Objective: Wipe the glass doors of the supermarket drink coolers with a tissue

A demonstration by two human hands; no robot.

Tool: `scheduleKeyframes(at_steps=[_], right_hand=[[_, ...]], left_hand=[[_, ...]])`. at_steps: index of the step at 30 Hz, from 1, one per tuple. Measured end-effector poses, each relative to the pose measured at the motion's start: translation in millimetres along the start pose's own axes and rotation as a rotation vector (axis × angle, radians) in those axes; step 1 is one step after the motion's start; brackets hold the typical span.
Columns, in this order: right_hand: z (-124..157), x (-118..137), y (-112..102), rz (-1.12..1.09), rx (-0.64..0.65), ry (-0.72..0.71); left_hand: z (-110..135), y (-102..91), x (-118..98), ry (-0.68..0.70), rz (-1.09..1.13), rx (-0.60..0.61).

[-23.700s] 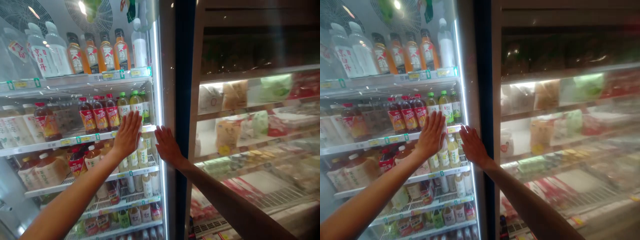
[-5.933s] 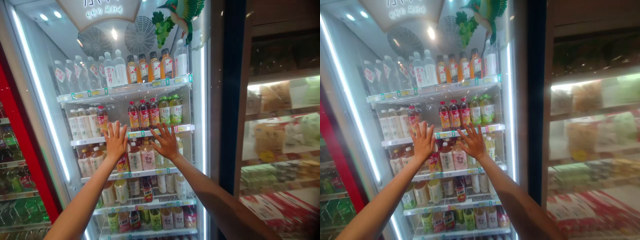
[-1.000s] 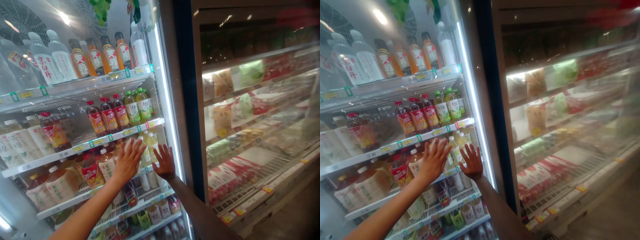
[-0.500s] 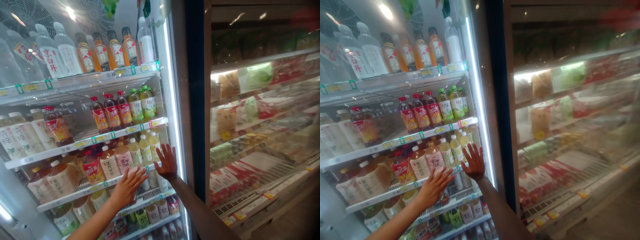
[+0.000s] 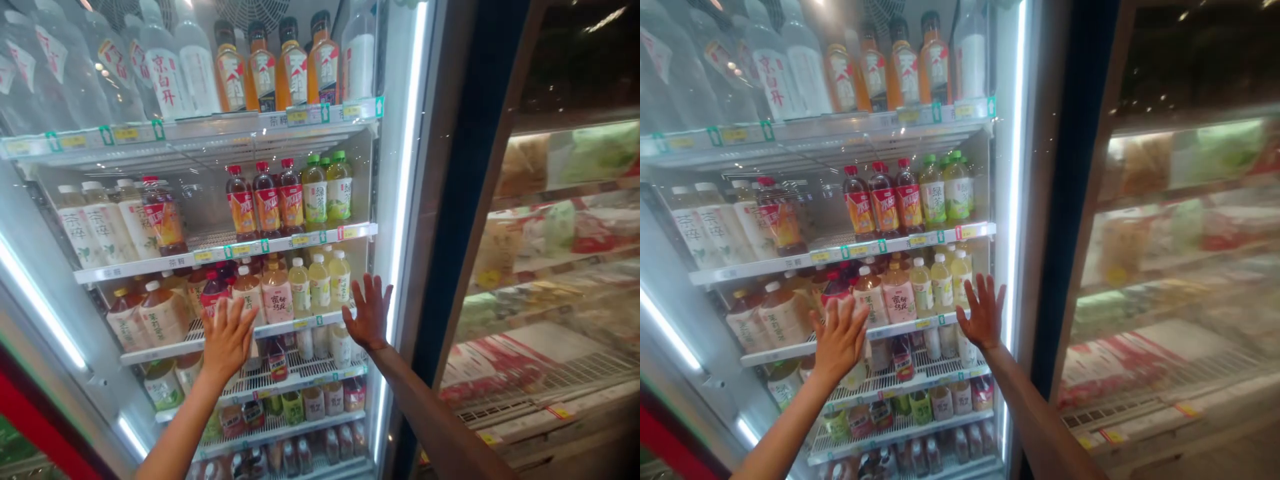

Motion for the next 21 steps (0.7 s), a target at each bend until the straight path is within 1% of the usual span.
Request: scheduleKeyframes(at_steps=[2, 3, 6, 8, 10, 12, 13, 15, 18, 19, 21], right_hand=[[9.9, 18.2, 2.0, -0.019, -0.02, 0.048], [17.1, 29.9, 3.5, -0.031, -0.035, 0.072], [42.0, 69.5, 11.7, -0.078, -0.056, 0.071], [54.7, 91.8, 18.2, -0.098, -0.053, 0.06], [60.9, 106.4, 22.9, -0.097, -0.066, 0.091], [62.2, 115.6, 26.3, -0.09, -0.08, 0.149], [62.1, 119.6, 28.0, -0.088, -0.084, 0.174], [62.2, 128.3, 31.7, -0.087, -0.092, 0.21], [65.3, 146.2, 38.7, -0.088, -0.1, 0.226], [66.8, 153.5, 41.1, -0.089, -0.102, 0.228], [69.9, 169.5, 45.7, -0.083, -0.106, 0.24]], left_hand=[[1.0, -2.4, 14.0, -0.084, -0.02, -0.02], [4.1, -2.9, 15.3, -0.102, -0.021, -0.029], [22.6, -4.1, 9.0, -0.066, -0.004, -0.037], [34.8, -7.1, 15.3, -0.048, -0.002, -0.032], [41.9, -12.6, 37.1, -0.087, -0.018, -0.027], [48.5, -18.8, 63.0, -0.146, -0.042, -0.031], [53.9, -21.3, 72.4, -0.16, -0.051, -0.034], [71.3, -24.6, 80.6, -0.143, -0.057, -0.034], [104.1, -27.4, 84.2, -0.08, -0.058, -0.031], [112.4, -28.9, 89.8, -0.072, -0.061, -0.035], [121.6, -33.5, 110.6, -0.1, -0.069, -0.058]])
Point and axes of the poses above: each hand's wrist, its own z-axis away from the middle knuckle, its own y-axis out of the palm, x = y × z, the point moved 5 cm from there along -z, towards the middle knuckle, and after that the axes turned 13 degrees about y, right-handed, at the moved point
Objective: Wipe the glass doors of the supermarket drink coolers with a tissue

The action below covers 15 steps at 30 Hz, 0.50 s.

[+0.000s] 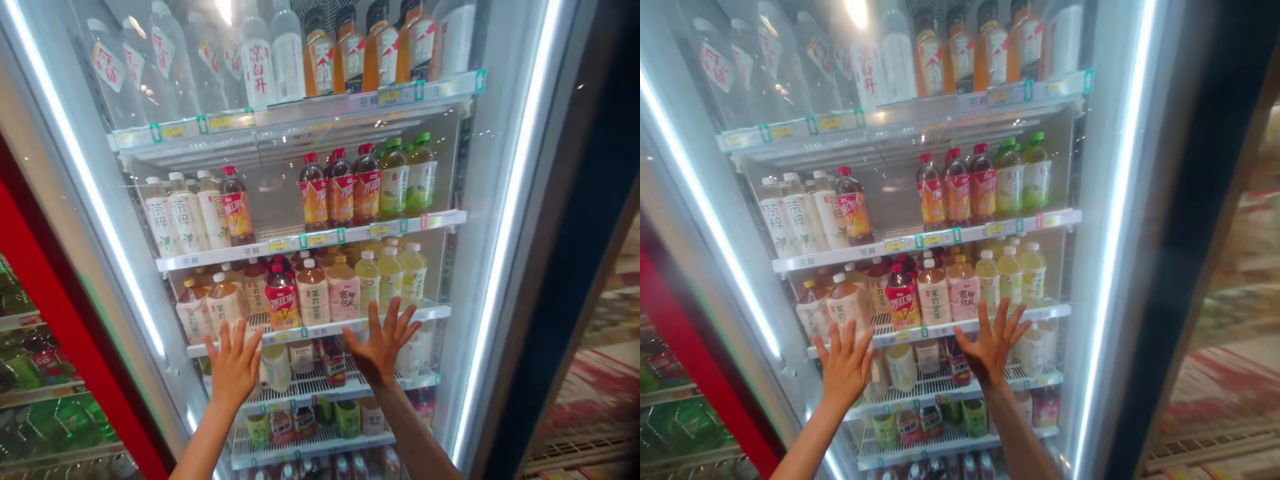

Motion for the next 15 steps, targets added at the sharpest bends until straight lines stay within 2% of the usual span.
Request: scheduleKeyframes(at_steps=[2, 4, 9, 11, 13, 15], right_hand=[[7.3, 15.2, 4.6, 0.017, -0.009, 0.01], [14.3, 29.2, 9.1, 0.04, -0.014, 0.016], [27.3, 47.1, 16.9, 0.071, -0.038, 0.041], [29.7, 48.4, 18.4, 0.079, -0.053, 0.055], [30.7, 48.5, 19.5, 0.085, -0.061, 0.063], [31.1, 48.3, 20.5, 0.087, -0.063, 0.068]], left_hand=[[2.3, -2.5, 25.1, -0.063, -0.001, -0.028], [11.4, -2.0, 40.2, -0.107, 0.01, -0.037], [53.1, 0.7, 39.0, -0.044, 0.046, 0.005], [49.1, -3.3, 48.1, -0.057, 0.051, -0.012], [35.0, -8.5, 63.0, -0.111, 0.056, -0.04], [24.3, -10.7, 70.6, -0.109, 0.069, -0.038]])
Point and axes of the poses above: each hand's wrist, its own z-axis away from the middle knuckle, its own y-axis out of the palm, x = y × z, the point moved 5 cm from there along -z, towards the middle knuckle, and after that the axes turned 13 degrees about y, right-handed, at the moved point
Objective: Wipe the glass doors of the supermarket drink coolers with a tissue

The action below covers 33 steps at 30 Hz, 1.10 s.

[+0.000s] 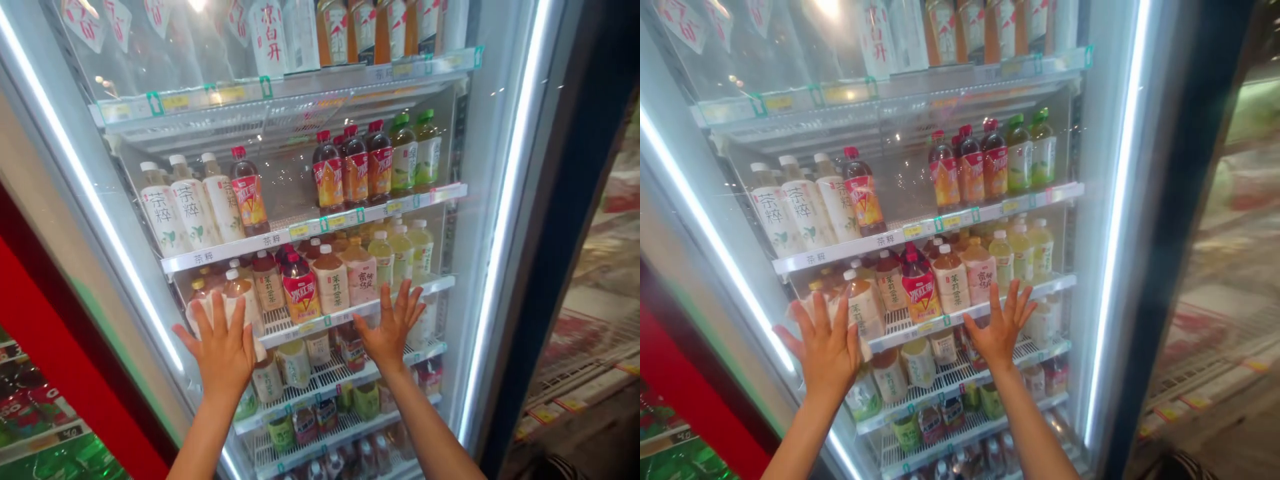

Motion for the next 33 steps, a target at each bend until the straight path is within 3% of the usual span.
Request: scheduleKeyframes(at_steps=[6, 11, 16, 18, 22, 27, 33], right_hand=[[-1.5, 2.7, 1.4, 0.03, -0.014, 0.011], [-3.8, 6.3, 1.4, 0.058, -0.002, 0.027], [-0.9, 4.6, 1.1, 0.07, 0.027, 0.048], [-1.8, 1.9, -0.6, 0.075, 0.054, 0.056], [-21.2, -12.0, -13.1, 0.052, 0.026, 0.045], [-82.0, -55.7, -31.1, 0.048, 0.019, 0.089], [-148.4, -84.0, -38.9, 0.007, 0.077, -0.107]], left_hand=[[-8.2, 10.4, -26.1, 0.402, 0.125, 0.142], [-62.5, 14.7, -44.1, 0.425, 0.12, 0.102], [-48.7, 31.0, -89.1, 0.701, 0.149, 0.078], [-62.1, 34.7, -99.1, 0.697, 0.158, 0.072], [-111.2, 41.4, -122.7, 0.575, 0.101, 0.1], [-130.1, 53.8, -179.4, 0.682, 0.2, 0.101], [-210.3, 46.7, -202.6, 0.462, 0.105, 0.043]])
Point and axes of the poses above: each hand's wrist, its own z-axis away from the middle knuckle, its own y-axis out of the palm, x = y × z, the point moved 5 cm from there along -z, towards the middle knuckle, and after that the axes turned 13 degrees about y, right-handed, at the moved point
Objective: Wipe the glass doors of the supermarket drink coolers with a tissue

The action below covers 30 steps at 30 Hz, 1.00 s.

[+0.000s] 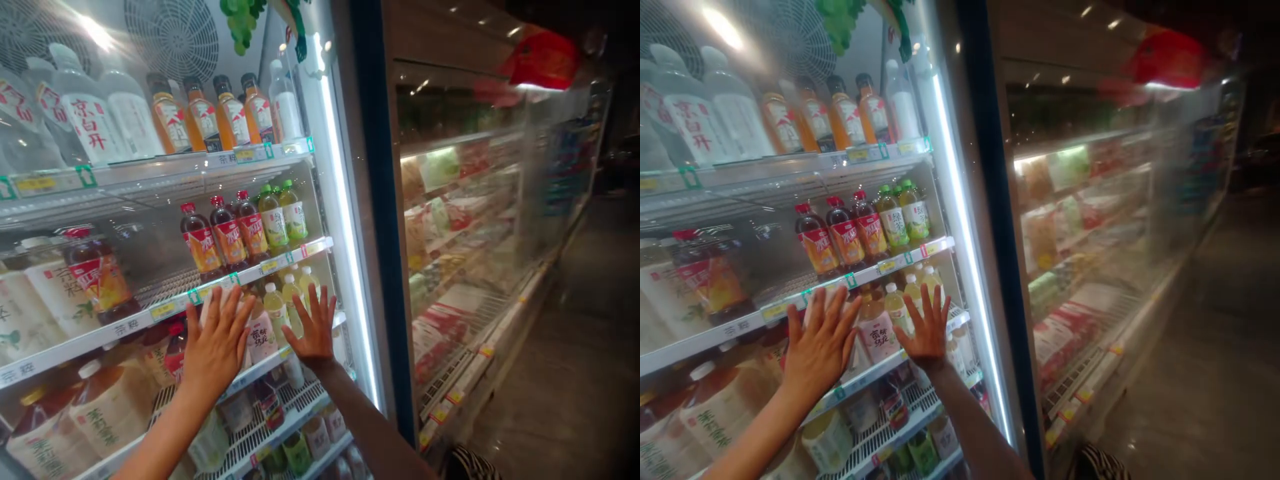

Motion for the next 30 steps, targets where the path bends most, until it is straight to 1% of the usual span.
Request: scheduleKeyframes(at_steps=[2, 4, 5, 7, 10, 11, 12, 13, 15, 16, 17, 18, 21, 22, 23, 24, 25, 26, 28, 29, 30], right_hand=[[-6.5, -1.3, -0.6, -0.022, -0.004, -0.034], [-9.9, 0.7, -1.3, -0.053, -0.016, -0.037], [-12.2, 2.6, -1.8, -0.067, -0.019, -0.03], [-21.2, 7.9, -3.7, -0.083, -0.019, -0.012], [-45.0, 18.5, -9.1, -0.084, -0.014, -0.003], [-54.4, 21.9, -11.5, -0.088, -0.015, -0.006], [-63.8, 24.9, -13.8, -0.094, -0.018, -0.012], [-73.0, 27.4, -15.9, -0.101, -0.022, -0.022], [-90.6, 31.3, -18.6, -0.109, -0.027, -0.053], [-99.0, 32.7, -19.4, -0.109, -0.028, -0.074], [-107.3, 34.2, -20.1, -0.109, -0.032, -0.1], [-115.4, 35.6, -20.7, -0.106, -0.035, -0.128], [-138.4, 40.0, -23.1, -0.096, -0.045, -0.203], [-145.7, 41.3, -24.2, -0.091, -0.047, -0.22], [-152.8, 42.5, -25.2, -0.086, -0.046, -0.234], [-159.9, 43.8, -26.4, -0.081, -0.045, -0.248], [-166.9, 45.3, -27.8, -0.076, -0.045, -0.268], [-174.0, 47.1, -29.1, -0.072, -0.045, -0.293], [-188.6, 51.7, -31.3, -0.062, -0.039, -0.354], [-196.2, 54.3, -32.0, -0.056, -0.033, -0.384], [-204.0, 57.0, -32.5, -0.05, -0.026, -0.41]], left_hand=[[-7.3, 0.3, -5.4, 0.015, -0.017, 0.003], [-7.7, 2.9, -12.8, 0.078, -0.018, 0.016], [-9.8, 3.4, -12.9, 0.102, -0.021, 0.022], [-23.3, -0.6, -0.9, 0.084, -0.044, 0.018], [-53.8, -16.8, 31.3, -0.087, -0.118, -0.033], [-60.2, -21.5, 37.8, -0.133, -0.142, -0.048], [-63.2, -24.5, 39.9, -0.145, -0.159, -0.053], [-63.4, -25.4, 38.0, -0.111, -0.168, -0.048], [-59.4, -24.1, 30.8, 0.035, -0.169, -0.012], [-58.5, -23.9, 31.4, 0.102, -0.17, 0.007], [-60.6, -25.5, 37.5, 0.139, -0.176, 0.017], [-66.4, -29.5, 49.6, 0.138, -0.188, 0.015], [-97.6, -51.5, 101.0, -0.006, -0.25, -0.041], [-106.2, -58.3, 112.9, -0.044, -0.269, -0.061], [-110.9, -62.8, 118.4, -0.062, -0.283, -0.074], [-110.9, -64.2, 117.1, -0.053, -0.289, -0.081], [-106.5, -62.6, 109.5, -0.013, -0.287, -0.081], [-98.6, -58.7, 98.3, 0.042, -0.285, -0.079], [-80.5, -47.4, 74.7, 0.194, -0.29, -0.047], [-74.6, -43.5, 69.1, 0.244, -0.301, -0.034], [-73.5, -42.6, 70.1, 0.268, -0.313, -0.032]])
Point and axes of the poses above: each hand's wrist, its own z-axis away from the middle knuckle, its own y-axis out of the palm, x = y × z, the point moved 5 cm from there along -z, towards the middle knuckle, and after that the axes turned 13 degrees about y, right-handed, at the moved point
